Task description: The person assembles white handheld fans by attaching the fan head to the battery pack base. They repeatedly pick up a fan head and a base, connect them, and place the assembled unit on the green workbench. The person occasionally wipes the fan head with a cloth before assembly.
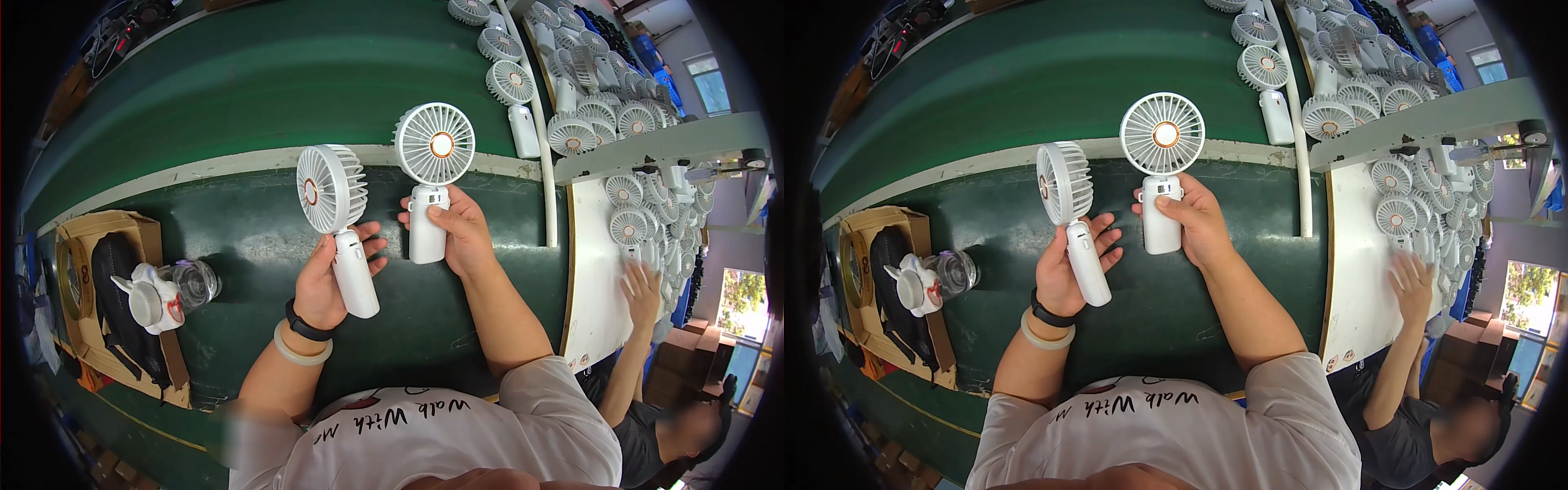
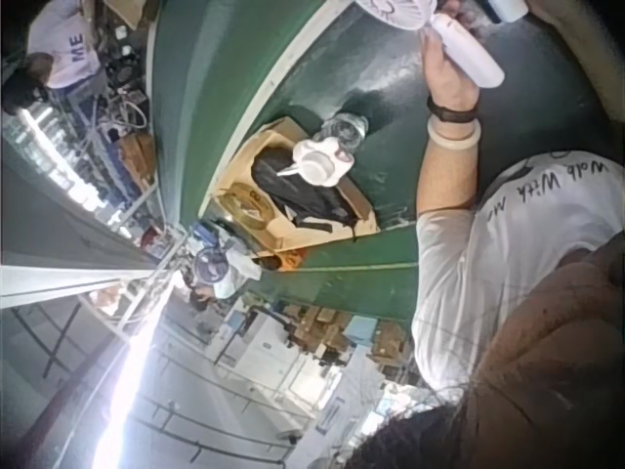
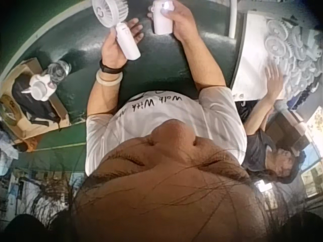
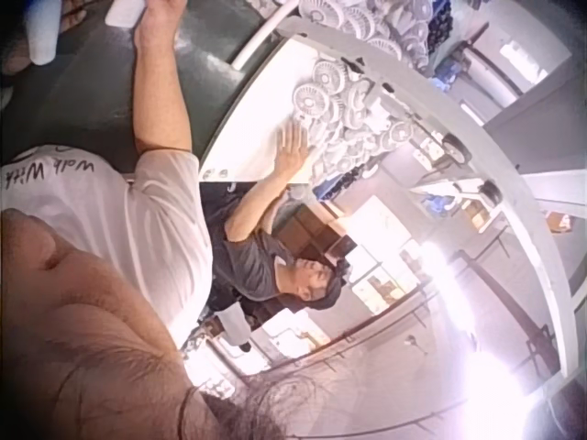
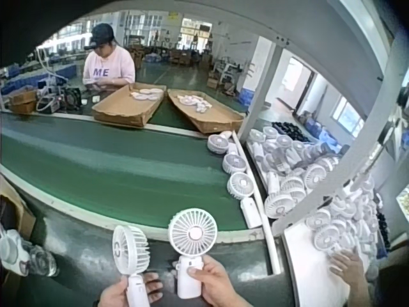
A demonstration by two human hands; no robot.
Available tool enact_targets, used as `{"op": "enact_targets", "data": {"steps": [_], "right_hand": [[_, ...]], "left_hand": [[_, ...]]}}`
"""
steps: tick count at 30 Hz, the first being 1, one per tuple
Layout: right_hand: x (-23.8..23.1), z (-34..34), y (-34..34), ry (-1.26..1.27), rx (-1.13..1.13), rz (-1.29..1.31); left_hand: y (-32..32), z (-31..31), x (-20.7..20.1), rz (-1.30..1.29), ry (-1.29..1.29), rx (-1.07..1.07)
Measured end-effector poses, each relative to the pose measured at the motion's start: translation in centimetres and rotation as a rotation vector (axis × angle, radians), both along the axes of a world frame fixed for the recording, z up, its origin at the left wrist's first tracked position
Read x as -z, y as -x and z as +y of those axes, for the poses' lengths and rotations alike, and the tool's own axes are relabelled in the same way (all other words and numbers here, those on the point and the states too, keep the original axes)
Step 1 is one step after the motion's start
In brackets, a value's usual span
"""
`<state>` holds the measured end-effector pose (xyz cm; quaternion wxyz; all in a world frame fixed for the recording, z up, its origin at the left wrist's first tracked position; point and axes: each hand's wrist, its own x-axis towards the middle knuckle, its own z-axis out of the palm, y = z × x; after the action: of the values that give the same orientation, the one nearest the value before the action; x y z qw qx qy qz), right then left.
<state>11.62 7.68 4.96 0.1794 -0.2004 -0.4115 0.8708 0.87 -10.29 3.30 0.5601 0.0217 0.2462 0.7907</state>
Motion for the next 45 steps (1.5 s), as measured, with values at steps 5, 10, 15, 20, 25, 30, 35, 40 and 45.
{"op": "enact_targets", "data": {"steps": [5,10,15,20,25,30,35,40,45], "right_hand": [[-0.2,0.1,-0.1,0.001,-0.016,-0.010],[0.8,-1.3,0.2,-0.217,-0.037,-0.129],[1.2,-1.3,0.2,-0.924,-0.205,0.027],[0.4,-0.6,-0.2,-0.921,-0.039,-0.185],[0.0,6.5,0.3,-1.387,0.322,-0.606],[-0.9,14.1,2.0,-1.917,0.500,-1.246],[-0.1,14.2,4.8,-1.559,0.470,-1.364],[2.3,11.3,4.5,-1.211,0.437,-0.363],[0.6,-0.3,0.7,0.459,0.005,0.329]], "left_hand": [[0.1,-0.1,0.3,0.003,-0.002,0.001],[-0.2,0.5,-1.1,-0.017,0.013,-0.037],[0.3,0.0,0.0,0.093,-0.073,-0.001],[0.4,0.4,0.0,-0.006,-0.073,-0.001],[0.9,0.2,-0.7,-0.135,-0.148,-0.044],[0.8,0.6,-1.0,-0.223,-0.150,-0.038],[0.9,0.7,-1.3,-0.308,-0.198,-0.032],[0.8,0.9,-1.1,-0.315,-0.191,-0.044],[1.2,0.1,-1.1,-0.295,-0.130,-0.112]]}}
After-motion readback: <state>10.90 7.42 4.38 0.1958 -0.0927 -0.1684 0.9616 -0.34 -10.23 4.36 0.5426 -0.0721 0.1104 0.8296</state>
